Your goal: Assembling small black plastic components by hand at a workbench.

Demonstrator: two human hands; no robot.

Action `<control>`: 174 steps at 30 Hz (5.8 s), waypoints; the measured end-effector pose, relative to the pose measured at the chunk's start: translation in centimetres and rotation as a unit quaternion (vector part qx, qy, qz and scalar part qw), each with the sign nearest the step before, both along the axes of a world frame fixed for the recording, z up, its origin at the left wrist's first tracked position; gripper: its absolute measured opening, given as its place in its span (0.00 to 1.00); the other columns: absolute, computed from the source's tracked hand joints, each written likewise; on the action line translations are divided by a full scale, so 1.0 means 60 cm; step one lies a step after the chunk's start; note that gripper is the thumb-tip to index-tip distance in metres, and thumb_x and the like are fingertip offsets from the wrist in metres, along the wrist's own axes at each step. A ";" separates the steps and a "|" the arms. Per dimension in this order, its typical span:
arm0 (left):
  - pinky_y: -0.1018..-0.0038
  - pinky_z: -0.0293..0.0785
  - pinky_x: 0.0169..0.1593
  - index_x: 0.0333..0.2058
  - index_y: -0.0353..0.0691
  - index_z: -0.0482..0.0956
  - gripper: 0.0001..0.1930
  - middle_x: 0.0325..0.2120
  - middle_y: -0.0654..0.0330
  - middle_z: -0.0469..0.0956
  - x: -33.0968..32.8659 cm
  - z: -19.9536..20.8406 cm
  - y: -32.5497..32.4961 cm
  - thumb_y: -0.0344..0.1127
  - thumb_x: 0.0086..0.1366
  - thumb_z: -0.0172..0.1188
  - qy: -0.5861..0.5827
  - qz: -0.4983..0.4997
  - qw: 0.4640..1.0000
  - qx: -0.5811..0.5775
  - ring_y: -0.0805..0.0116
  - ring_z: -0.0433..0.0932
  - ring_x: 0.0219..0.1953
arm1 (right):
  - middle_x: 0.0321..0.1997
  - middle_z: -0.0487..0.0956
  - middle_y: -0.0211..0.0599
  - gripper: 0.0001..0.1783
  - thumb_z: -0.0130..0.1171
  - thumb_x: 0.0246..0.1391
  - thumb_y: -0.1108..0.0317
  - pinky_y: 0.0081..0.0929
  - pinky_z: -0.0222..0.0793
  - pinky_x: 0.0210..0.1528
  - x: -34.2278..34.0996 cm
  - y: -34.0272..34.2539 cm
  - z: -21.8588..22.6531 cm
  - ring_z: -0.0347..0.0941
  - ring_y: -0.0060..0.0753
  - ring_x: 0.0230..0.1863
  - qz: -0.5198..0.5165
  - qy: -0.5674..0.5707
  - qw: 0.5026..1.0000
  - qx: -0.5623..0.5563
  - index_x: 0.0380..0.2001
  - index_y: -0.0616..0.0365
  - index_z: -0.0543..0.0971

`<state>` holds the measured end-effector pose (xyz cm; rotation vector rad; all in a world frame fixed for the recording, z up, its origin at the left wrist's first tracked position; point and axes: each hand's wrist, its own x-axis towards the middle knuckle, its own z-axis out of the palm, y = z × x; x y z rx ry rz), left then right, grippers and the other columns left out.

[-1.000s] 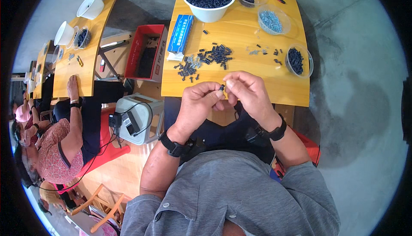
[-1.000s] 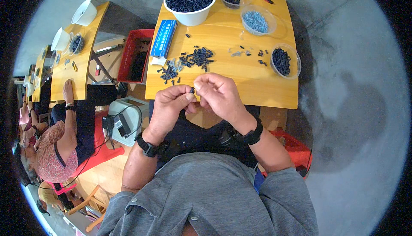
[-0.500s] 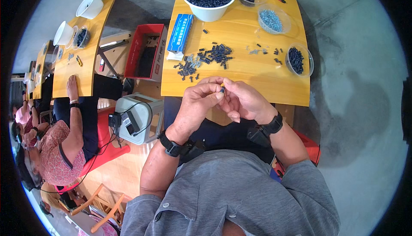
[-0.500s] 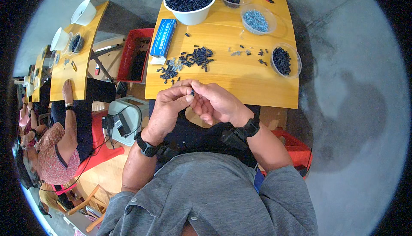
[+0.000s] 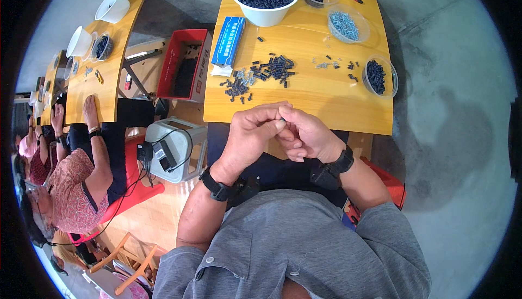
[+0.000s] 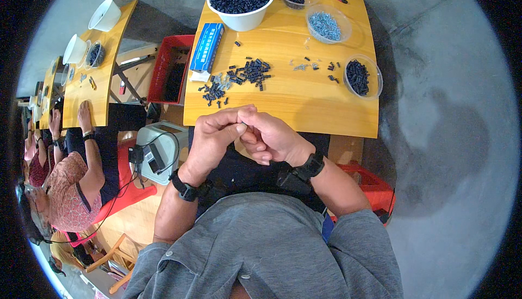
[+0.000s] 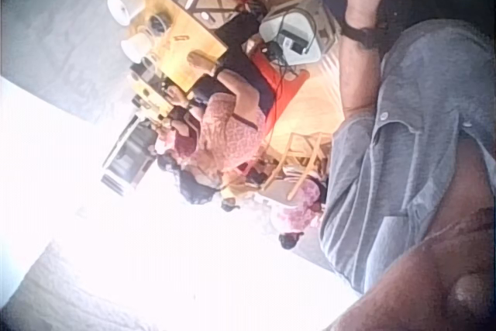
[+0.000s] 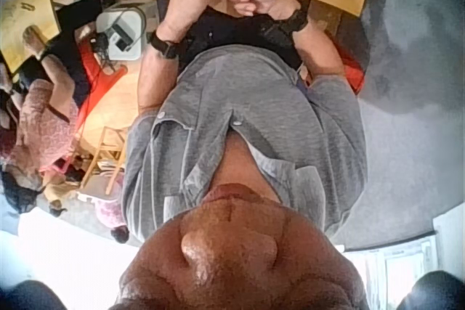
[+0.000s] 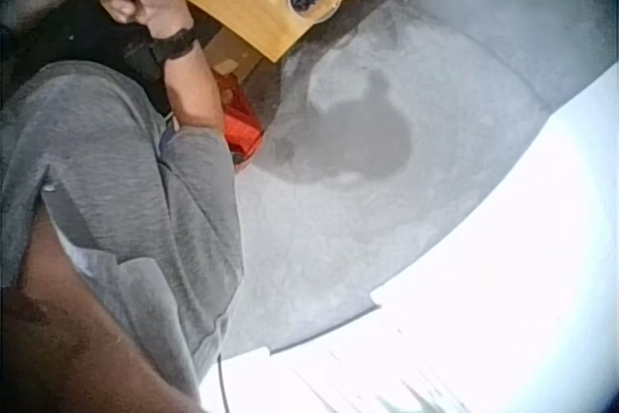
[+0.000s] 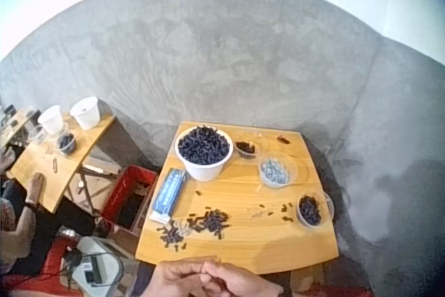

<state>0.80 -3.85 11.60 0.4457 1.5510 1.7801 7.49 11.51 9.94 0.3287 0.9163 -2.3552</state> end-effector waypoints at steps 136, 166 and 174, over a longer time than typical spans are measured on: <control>0.82 0.68 0.27 0.37 0.36 0.75 0.08 0.24 0.65 0.75 -0.001 -0.142 -0.015 0.33 0.68 0.49 -0.232 -0.002 0.971 -0.063 0.78 0.71 0.21 | 0.27 0.76 0.52 0.06 0.54 0.48 0.70 0.46 0.70 0.35 -0.114 0.192 -0.127 0.74 0.55 0.31 -0.073 0.180 0.462 0.865 0.26 0.60 0.78; 0.79 0.75 0.32 0.40 0.35 0.75 0.07 0.29 0.59 0.79 0.030 -0.026 -0.035 0.29 0.67 0.51 -0.180 0.017 0.980 0.084 0.73 0.78 0.26 | 0.31 0.78 0.35 0.05 0.52 0.59 0.74 0.20 0.76 0.26 0.015 0.042 0.014 0.76 0.22 0.25 -0.248 0.183 0.933 0.187 0.36 0.65 0.75; 0.80 0.72 0.30 0.41 0.36 0.75 0.08 0.29 0.61 0.78 0.046 -0.028 -0.037 0.32 0.68 0.50 -0.141 0.029 0.986 0.081 0.75 0.75 0.25 | 0.25 0.75 0.28 0.06 0.54 0.58 0.73 0.13 0.66 0.21 0.039 -0.002 0.029 0.68 0.13 0.20 -0.246 0.223 0.893 0.304 0.34 0.66 0.77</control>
